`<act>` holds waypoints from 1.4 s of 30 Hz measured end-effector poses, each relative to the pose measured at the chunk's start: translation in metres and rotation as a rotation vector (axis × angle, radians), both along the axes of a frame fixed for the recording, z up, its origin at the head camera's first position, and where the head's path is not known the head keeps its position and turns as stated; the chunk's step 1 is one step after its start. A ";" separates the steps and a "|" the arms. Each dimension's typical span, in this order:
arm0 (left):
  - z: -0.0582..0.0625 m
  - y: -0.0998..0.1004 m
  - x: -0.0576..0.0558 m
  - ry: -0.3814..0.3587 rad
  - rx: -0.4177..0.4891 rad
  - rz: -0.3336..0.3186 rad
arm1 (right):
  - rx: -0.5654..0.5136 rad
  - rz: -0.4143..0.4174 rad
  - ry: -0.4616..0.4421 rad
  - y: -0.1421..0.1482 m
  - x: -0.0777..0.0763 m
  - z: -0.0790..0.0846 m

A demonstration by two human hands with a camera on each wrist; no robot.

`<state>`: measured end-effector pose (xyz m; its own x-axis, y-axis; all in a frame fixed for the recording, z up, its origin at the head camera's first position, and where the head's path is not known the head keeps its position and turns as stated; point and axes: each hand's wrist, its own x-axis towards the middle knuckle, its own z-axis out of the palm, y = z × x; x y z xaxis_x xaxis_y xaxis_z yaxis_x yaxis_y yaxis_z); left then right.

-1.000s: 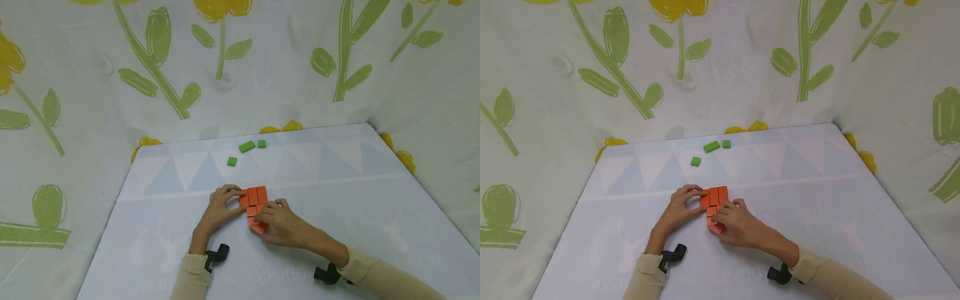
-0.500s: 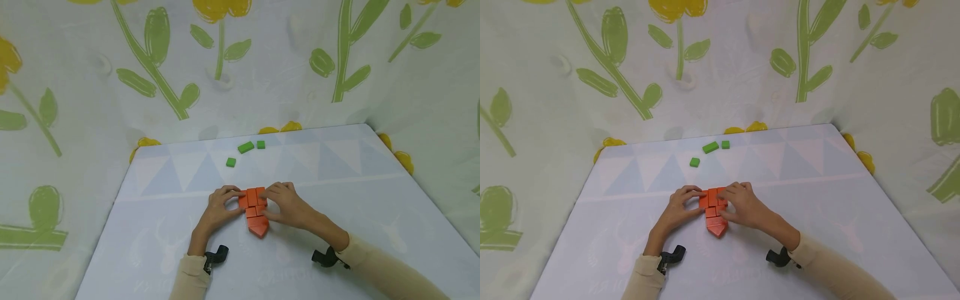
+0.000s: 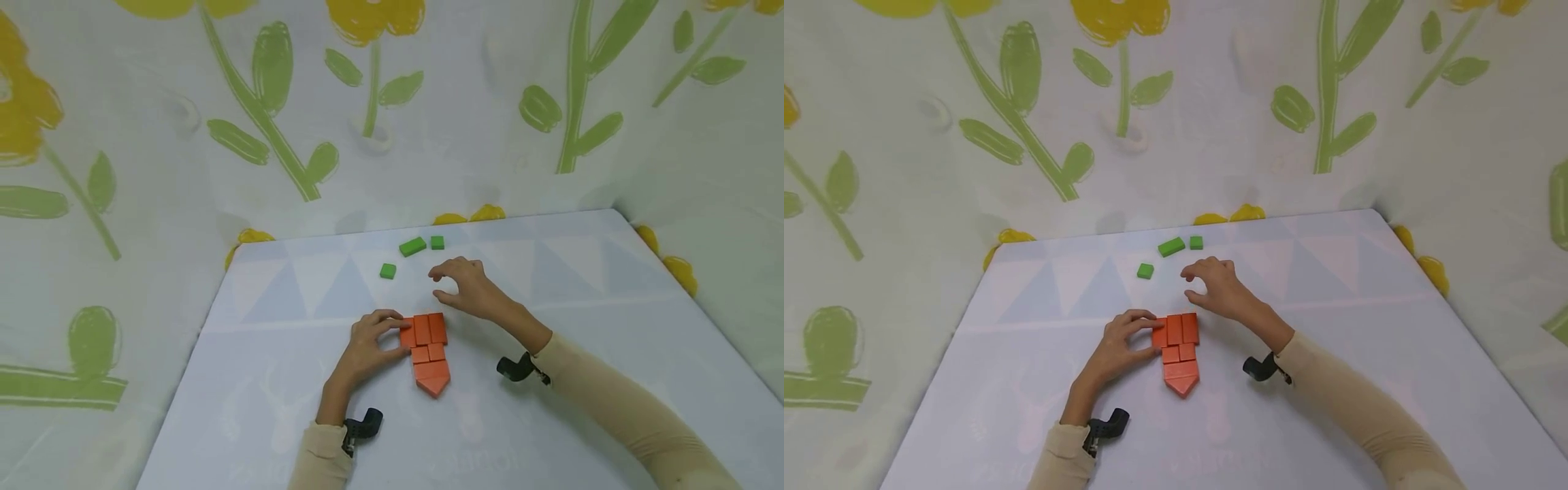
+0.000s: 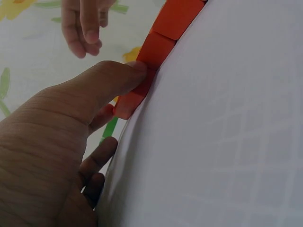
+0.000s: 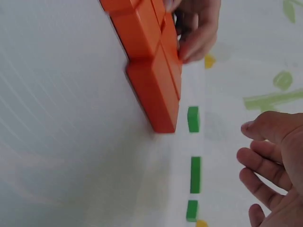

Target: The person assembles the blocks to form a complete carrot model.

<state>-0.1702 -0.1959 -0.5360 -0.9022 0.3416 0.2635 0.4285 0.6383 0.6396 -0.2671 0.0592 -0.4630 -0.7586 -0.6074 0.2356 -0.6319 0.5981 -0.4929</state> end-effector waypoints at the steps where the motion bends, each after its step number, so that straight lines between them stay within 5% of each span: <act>1: 0.000 0.000 0.000 0.001 0.001 0.001 | 0.000 -0.007 -0.013 -0.003 -0.007 0.000; 12: 0.002 -0.002 0.002 -0.013 -0.020 0.011 | 0.054 -0.100 -0.035 -0.031 -0.081 -0.006; 25: 0.001 0.001 0.004 -0.004 -0.016 0.010 | 0.143 -0.130 -0.110 -0.044 -0.120 -0.025; 34: 0.001 0.005 0.005 -0.014 -0.015 0.009 | 0.164 -0.084 -0.060 -0.038 -0.119 -0.032; 42: 0.004 -0.001 0.003 -0.036 -0.026 0.027 | 0.117 -0.003 0.006 -0.024 -0.076 -0.019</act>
